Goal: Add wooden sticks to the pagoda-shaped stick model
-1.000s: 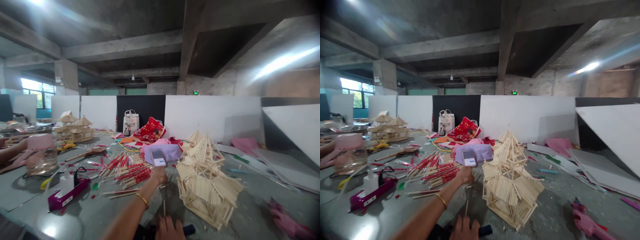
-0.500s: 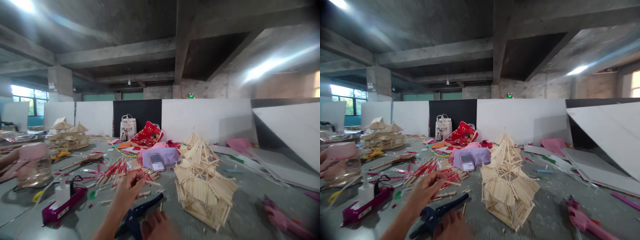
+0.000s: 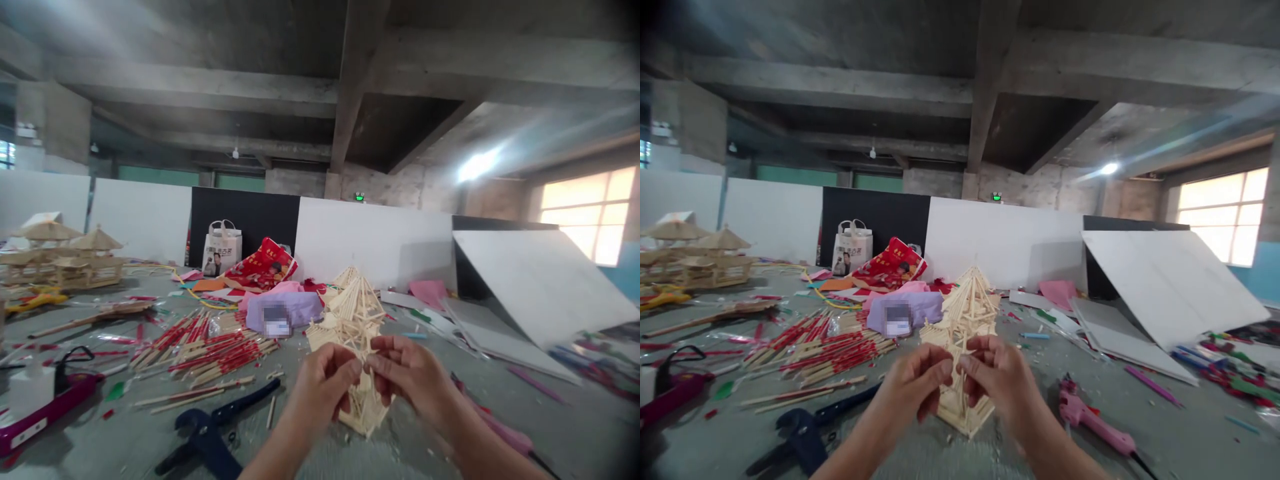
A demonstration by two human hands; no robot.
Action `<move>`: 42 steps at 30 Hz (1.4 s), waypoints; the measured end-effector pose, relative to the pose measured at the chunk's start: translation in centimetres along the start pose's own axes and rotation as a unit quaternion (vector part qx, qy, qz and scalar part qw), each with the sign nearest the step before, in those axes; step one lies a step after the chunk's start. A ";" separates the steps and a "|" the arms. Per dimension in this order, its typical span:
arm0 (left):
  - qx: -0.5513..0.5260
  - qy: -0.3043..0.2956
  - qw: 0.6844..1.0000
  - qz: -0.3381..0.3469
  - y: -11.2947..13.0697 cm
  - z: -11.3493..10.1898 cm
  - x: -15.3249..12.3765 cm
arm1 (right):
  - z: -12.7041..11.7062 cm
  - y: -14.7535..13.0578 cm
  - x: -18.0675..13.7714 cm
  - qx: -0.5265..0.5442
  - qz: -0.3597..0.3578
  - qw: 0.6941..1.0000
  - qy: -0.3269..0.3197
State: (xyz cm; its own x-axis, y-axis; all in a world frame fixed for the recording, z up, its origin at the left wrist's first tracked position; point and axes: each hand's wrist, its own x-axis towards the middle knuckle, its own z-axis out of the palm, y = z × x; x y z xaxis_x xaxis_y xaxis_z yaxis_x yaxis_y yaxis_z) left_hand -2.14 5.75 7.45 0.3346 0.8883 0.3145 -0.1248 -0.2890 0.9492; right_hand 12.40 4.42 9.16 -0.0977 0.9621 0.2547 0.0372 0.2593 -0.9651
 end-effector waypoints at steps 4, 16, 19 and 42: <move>0.003 -0.017 0.999 -0.038 -1.0 2.0 -0.1 | -1.1 0.3 0.7 0.085 0.005 0.996 0.035; 0.198 0.121 0.973 0.011 -0.5 -0.2 4.9 | -4.3 -1.9 3.1 -0.542 -0.283 0.787 0.083; 0.217 0.142 0.965 0.036 -0.2 -0.2 5.3 | -4.4 -2.5 4.3 -0.570 -0.311 0.759 0.054; 0.419 0.224 0.868 0.144 -1.7 1.2 6.6 | -3.3 -2.3 6.6 -0.733 -0.354 0.581 -0.008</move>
State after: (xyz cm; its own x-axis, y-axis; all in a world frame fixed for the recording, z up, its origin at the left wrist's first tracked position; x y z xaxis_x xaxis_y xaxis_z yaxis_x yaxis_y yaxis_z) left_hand 1.43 11.71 7.94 -0.0176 0.7313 0.6818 0.6435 -0.5136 0.5675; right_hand 14.99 10.51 13.25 -0.6128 0.5727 0.5446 0.7883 0.3945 0.4721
